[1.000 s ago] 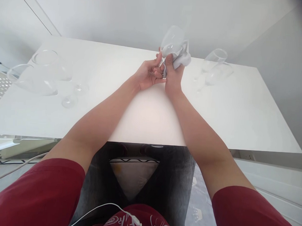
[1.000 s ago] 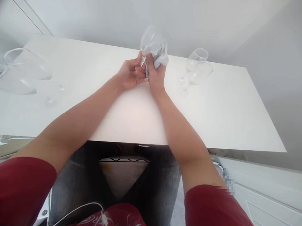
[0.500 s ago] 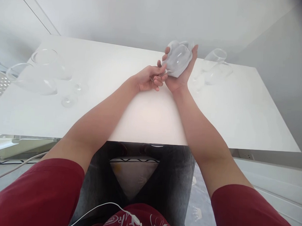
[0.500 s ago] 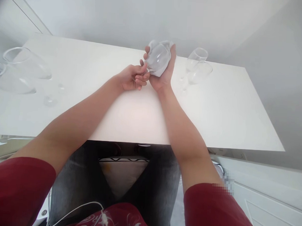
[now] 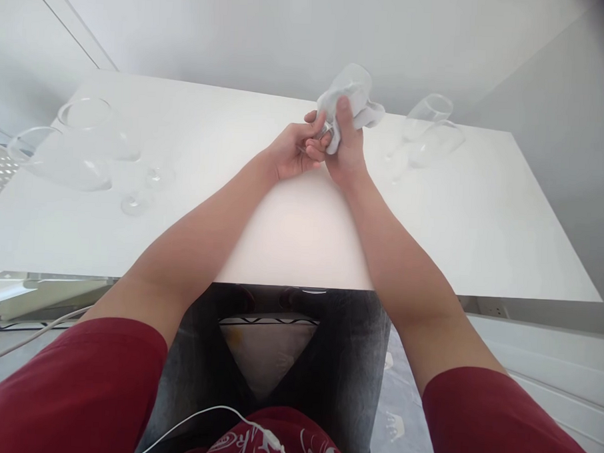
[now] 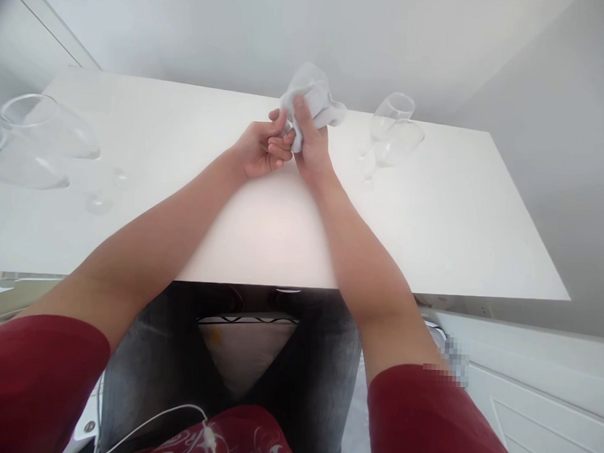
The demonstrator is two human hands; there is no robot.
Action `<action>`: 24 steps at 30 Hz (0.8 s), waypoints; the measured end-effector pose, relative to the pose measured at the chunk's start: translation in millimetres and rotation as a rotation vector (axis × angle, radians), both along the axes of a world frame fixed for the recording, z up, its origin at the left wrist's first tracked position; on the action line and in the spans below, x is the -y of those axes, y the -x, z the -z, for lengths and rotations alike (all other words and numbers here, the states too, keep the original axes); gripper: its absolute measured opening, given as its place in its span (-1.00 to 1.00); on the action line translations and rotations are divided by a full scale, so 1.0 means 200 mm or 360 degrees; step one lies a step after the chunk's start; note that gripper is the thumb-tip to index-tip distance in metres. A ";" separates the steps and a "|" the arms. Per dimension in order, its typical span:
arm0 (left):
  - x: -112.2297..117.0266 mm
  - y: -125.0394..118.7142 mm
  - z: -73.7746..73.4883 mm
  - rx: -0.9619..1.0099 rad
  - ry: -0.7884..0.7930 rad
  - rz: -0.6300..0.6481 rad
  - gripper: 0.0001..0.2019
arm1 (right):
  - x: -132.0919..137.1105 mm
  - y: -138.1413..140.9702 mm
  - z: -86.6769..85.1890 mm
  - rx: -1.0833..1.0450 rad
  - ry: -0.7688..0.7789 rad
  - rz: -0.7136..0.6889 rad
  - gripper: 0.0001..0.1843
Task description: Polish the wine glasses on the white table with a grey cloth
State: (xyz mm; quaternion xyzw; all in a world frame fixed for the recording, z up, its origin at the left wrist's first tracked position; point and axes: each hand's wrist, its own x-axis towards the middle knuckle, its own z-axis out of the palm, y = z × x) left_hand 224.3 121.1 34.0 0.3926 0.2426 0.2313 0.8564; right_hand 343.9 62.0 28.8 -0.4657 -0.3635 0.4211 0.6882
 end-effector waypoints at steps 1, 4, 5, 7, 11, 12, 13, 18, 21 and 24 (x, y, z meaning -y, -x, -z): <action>0.00 0.00 0.01 0.0014 -0.0002 -0.0027 -0.61 | 0.00 0.01 0.00 0.0073 -0.0082 0.0014 -0.45; -0.02 -0.01 0.04 0.0041 -0.0026 -0.0107 -0.61 | -0.01 0.03 0.02 0.0198 -0.0168 0.0084 -0.57; -0.02 -0.02 0.05 0.0050 -0.0040 -0.0119 -0.61 | -0.01 0.02 0.02 0.0203 -0.0126 0.0105 -0.57; -0.03 -0.03 0.06 0.0075 -0.0072 -0.0139 -0.66 | -0.02 0.01 0.04 0.0208 -0.0061 0.0149 -0.57; -0.01 -0.05 0.04 0.0122 -0.0077 -0.0171 -0.79 | -0.07 -0.03 0.08 0.0312 -0.0180 0.0203 -0.44; 0.00 -0.05 0.03 0.0131 -0.0053 -0.0182 -0.81 | -0.09 -0.04 0.09 0.0357 -0.0225 0.0222 -0.40; 0.01 -0.05 0.02 0.0137 -0.0017 -0.0199 -0.81 | -0.10 -0.05 0.10 0.0392 -0.0260 0.0246 -0.38; 0.03 -0.06 0.02 0.0092 0.0137 -0.0242 -0.73 | -0.11 -0.07 0.12 0.0285 -0.0344 0.0242 -0.48; 0.03 -0.06 0.02 0.0028 0.0034 -0.0096 -0.61 | -0.08 -0.07 0.10 0.0204 -0.0387 0.0186 -0.59; 0.03 -0.06 0.02 -0.0011 -0.0092 -0.0029 -0.52 | -0.05 -0.06 0.06 0.0145 -0.0464 0.0132 -0.65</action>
